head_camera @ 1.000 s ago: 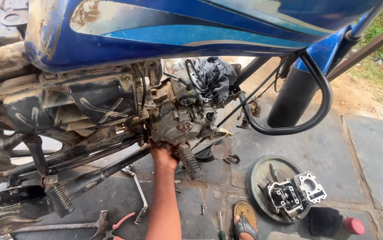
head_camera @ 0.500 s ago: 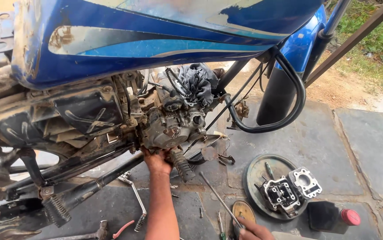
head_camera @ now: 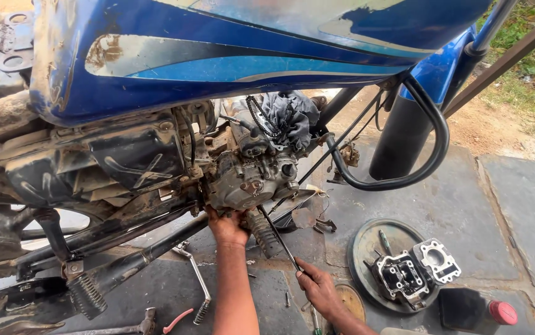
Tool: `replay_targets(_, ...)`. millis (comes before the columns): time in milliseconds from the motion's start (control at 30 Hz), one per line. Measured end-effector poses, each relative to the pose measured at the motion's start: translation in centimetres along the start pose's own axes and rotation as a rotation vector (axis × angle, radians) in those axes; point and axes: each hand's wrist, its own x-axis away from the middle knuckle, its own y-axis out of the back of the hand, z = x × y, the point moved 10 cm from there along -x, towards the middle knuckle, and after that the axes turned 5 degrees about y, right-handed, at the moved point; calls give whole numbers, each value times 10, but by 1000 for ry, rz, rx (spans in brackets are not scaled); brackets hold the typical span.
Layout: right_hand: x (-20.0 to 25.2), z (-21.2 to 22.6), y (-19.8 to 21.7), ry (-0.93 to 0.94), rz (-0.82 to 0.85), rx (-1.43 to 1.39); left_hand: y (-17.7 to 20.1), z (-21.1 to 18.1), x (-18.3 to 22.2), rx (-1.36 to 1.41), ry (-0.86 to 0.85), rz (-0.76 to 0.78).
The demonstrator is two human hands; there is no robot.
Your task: The video shows the process of repairing and reassembling a motorcycle engine block, involving the removal and installation of various mechanical components.
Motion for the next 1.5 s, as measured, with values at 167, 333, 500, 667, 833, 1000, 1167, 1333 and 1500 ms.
replay_targets(167,-7,-13,-8,-41,5,-102,13,-2,-11,-55,-59,-71)
replay_targets(333,-19,-13,-14,-56,13,-237,18,-1,-18,-69,-67,-67)
replay_targets(500,-32,-38,-27,-84,27,-306,19,-1,-14,-61,-46,-98)
replay_targets(667,-41,-64,-48,-204,31,-822,32,9,-32,-38,-25,-53)
replay_targets(833,-43,-61,-60,-389,94,-1085,27,8,-13,-109,-56,-174)
replay_targets(1000,-44,-61,-69,-465,83,-1142,30,7,-14,-118,-87,-175)
replay_targets(1167,-40,-44,-58,-435,19,-1013,70,33,-35,-30,-131,47)
replay_targets(1333,-40,-46,-59,-446,91,-1069,141,117,41,-280,-229,-241)
replay_targets(1500,-43,-39,-66,-462,196,-1132,180,219,42,-515,-158,-149)
